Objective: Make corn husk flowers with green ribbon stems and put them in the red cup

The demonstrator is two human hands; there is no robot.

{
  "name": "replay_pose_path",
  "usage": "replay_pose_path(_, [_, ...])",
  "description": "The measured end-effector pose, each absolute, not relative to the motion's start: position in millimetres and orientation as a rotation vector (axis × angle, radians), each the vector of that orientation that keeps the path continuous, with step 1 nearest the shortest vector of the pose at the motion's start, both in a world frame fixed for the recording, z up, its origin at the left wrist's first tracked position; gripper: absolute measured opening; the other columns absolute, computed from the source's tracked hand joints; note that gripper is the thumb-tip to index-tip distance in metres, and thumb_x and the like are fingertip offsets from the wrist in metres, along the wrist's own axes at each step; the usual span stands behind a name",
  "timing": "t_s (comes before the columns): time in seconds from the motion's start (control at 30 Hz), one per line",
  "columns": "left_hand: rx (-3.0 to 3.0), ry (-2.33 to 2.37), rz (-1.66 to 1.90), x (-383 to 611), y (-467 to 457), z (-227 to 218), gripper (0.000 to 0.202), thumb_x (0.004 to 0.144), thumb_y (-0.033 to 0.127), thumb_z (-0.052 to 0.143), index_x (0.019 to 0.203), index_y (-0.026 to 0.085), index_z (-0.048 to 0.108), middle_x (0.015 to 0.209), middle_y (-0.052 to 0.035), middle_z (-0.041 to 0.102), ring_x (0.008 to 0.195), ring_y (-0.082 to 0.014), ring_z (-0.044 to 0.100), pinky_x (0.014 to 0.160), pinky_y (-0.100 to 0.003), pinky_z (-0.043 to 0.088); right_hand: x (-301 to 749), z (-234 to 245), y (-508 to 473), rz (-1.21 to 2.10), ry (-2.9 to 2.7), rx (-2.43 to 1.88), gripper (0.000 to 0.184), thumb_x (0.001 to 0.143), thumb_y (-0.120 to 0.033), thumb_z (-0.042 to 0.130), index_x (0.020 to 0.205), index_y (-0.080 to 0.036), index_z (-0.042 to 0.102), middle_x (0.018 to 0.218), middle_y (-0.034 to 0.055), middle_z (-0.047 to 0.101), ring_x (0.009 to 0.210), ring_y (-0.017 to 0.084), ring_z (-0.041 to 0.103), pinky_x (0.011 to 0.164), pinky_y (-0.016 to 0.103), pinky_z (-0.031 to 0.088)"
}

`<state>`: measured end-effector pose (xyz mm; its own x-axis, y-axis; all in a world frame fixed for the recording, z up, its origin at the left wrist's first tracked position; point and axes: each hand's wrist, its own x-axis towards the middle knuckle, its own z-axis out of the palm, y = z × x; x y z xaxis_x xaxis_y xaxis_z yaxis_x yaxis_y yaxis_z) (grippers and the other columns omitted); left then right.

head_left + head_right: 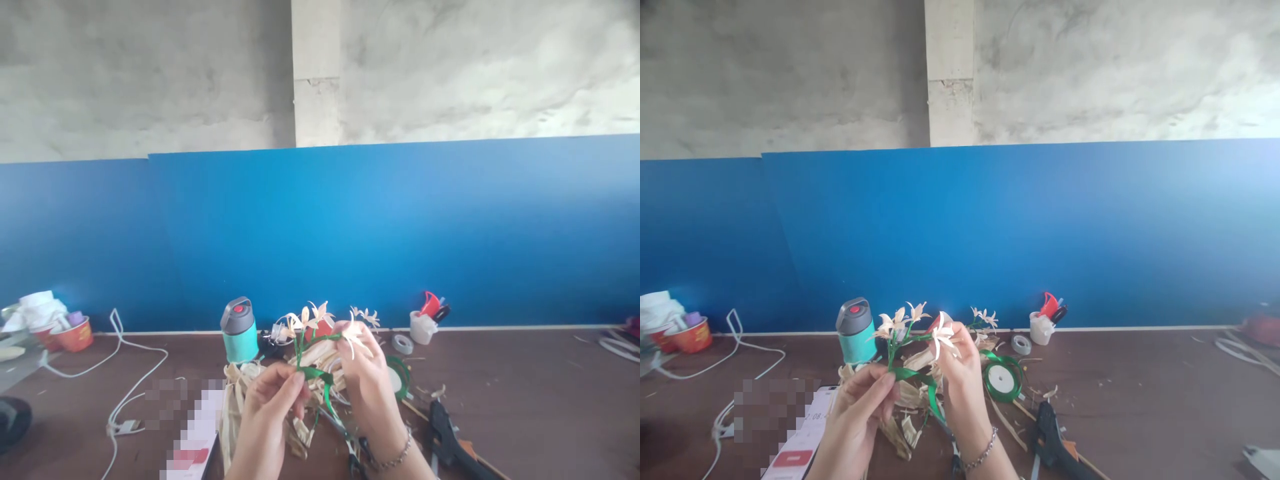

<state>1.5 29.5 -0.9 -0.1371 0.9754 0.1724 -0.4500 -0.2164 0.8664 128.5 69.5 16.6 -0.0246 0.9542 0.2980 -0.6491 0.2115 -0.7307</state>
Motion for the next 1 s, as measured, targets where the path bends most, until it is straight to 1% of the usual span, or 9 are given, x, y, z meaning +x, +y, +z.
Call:
replay_pose_path(0.1, [0.913, 0.808, 1.635, 4.4, 29.6, -1.5, 0.021, 0.066, 0.033, 0.075, 0.061, 0.016, 0.063, 0.052, 0.0018, 0.061, 0.044, -0.0054, 0.045, 0.047, -0.017, 0.036, 118.8, 16.1, 66.9, 1.353, -0.797, -0.438, 0.01, 0.074, -0.03, 0.066, 0.077, -0.023, 0.061, 0.072, 0.0001, 0.06, 0.066, 0.016, 0.053, 0.06, 0.028, 0.043])
replay_pose_path(0.2, [0.881, 0.808, 1.649, 6.3, 28.8, -2.0, 0.022, 0.065, 0.034, 0.076, 0.061, 0.016, 0.064, 0.052, 0.0015, 0.061, 0.045, -0.0059, 0.045, 0.049, -0.018, 0.037, 110.0, 15.9, 63.3, 1.381, -0.747, -0.435, 0.015, 0.076, -0.038, 0.06, 0.077, -0.024, 0.061, 0.076, 0.0012, 0.062, 0.073, 0.02, 0.057, 0.066, 0.032, 0.046])
replay_pose_path(0.33, [0.86, 0.824, 1.673, 6.4, 27.8, -1.8, 0.022, 0.066, 0.034, 0.075, 0.061, 0.016, 0.063, 0.052, 0.0013, 0.059, 0.047, -0.0066, 0.045, 0.051, -0.018, 0.038, 102.6, 13.4, 60.1, 1.455, -0.727, -0.445, 0.02, 0.076, -0.043, 0.059, 0.075, -0.023, 0.061, 0.075, 0.0032, 0.063, 0.079, 0.023, 0.059, 0.071, 0.036, 0.048])
replay_pose_path(0.47, [0.859, 0.833, 1.713, 5.5, 28.0, -0.6, 0.022, 0.067, 0.034, 0.074, 0.061, 0.016, 0.063, 0.054, 0.0011, 0.06, 0.047, -0.0066, 0.043, 0.05, -0.018, 0.037, 98.6, 8.8, 61.4, 1.51, -0.677, -0.442, 0.017, 0.075, -0.04, 0.06, 0.076, -0.024, 0.062, 0.081, 0.0038, 0.063, 0.085, 0.023, 0.058, 0.077, 0.037, 0.047])
replay_pose_path(0.57, [0.855, 0.841, 1.708, 4.4, 28.8, 1.4, 0.022, 0.065, 0.034, 0.075, 0.061, 0.016, 0.063, 0.054, 0.0012, 0.06, 0.047, -0.0061, 0.043, 0.049, -0.017, 0.037, 99.4, 7.9, 64.6, 1.586, -0.658, -0.344, 0.013, 0.073, -0.035, 0.064, 0.082, -0.025, 0.064, 0.09, 0.0029, 0.064, 0.092, 0.023, 0.057, 0.083, 0.037, 0.046])
replay_pose_path(0.7, [0.839, 0.864, 1.703, 2.7, 31.1, 3.5, 0.024, 0.064, 0.035, 0.076, 0.061, 0.015, 0.063, 0.053, 0.0016, 0.059, 0.046, -0.0058, 0.044, 0.047, -0.017, 0.036, 106.1, 11.5, 63.9, 1.584, -0.924, -0.406, 0.023, 0.076, -0.037, 0.066, 0.095, -0.024, 0.067, 0.098, 0.0051, 0.067, 0.1, 0.024, 0.057, 0.09, 0.037, 0.042])
replay_pose_path(0.77, [0.838, 0.886, 1.706, 1.8, 32.6, 2.8, 0.023, 0.064, 0.035, 0.076, 0.062, 0.015, 0.064, 0.053, 0.0019, 0.058, 0.047, -0.006, 0.044, 0.046, -0.016, 0.036, 109.5, 12.4, 61.8, 1.517, -1.09, -0.622, 0.026, 0.079, -0.042, 0.063, 0.094, -0.022, 0.069, 0.098, 0.0063, 0.068, 0.101, 0.024, 0.057, 0.09, 0.035, 0.042])
replay_pose_path(0.83, [0.848, 0.912, 1.712, 0.8, 34.3, 0.5, 0.022, 0.065, 0.034, 0.076, 0.064, 0.015, 0.065, 0.053, 0.0023, 0.058, 0.047, -0.0064, 0.045, 0.046, -0.016, 0.036, 111.6, 11.1, 61.4, 1.37, -1.207, -0.789, 0.027, 0.079, -0.045, 0.062, 0.087, -0.021, 0.071, 0.096, 0.006, 0.068, 0.097, 0.023, 0.058, 0.085, 0.032, 0.043])
replay_pose_path(1.0, [0.933, 0.997, 1.714, -1.0, 36.7, -5.6, 0.02, 0.069, 0.034, 0.072, 0.069, 0.015, 0.067, 0.052, 0.003, 0.056, 0.048, -0.0078, 0.047, 0.048, -0.018, 0.037, 114.4, 7.0, 67.4, 1.192, -1.455, -0.796, 0.019, 0.079, -0.035, 0.063, 0.08, -0.017, 0.068, 0.072, 0.0024, 0.065, 0.07, 0.018, 0.057, 0.065, 0.027, 0.044])
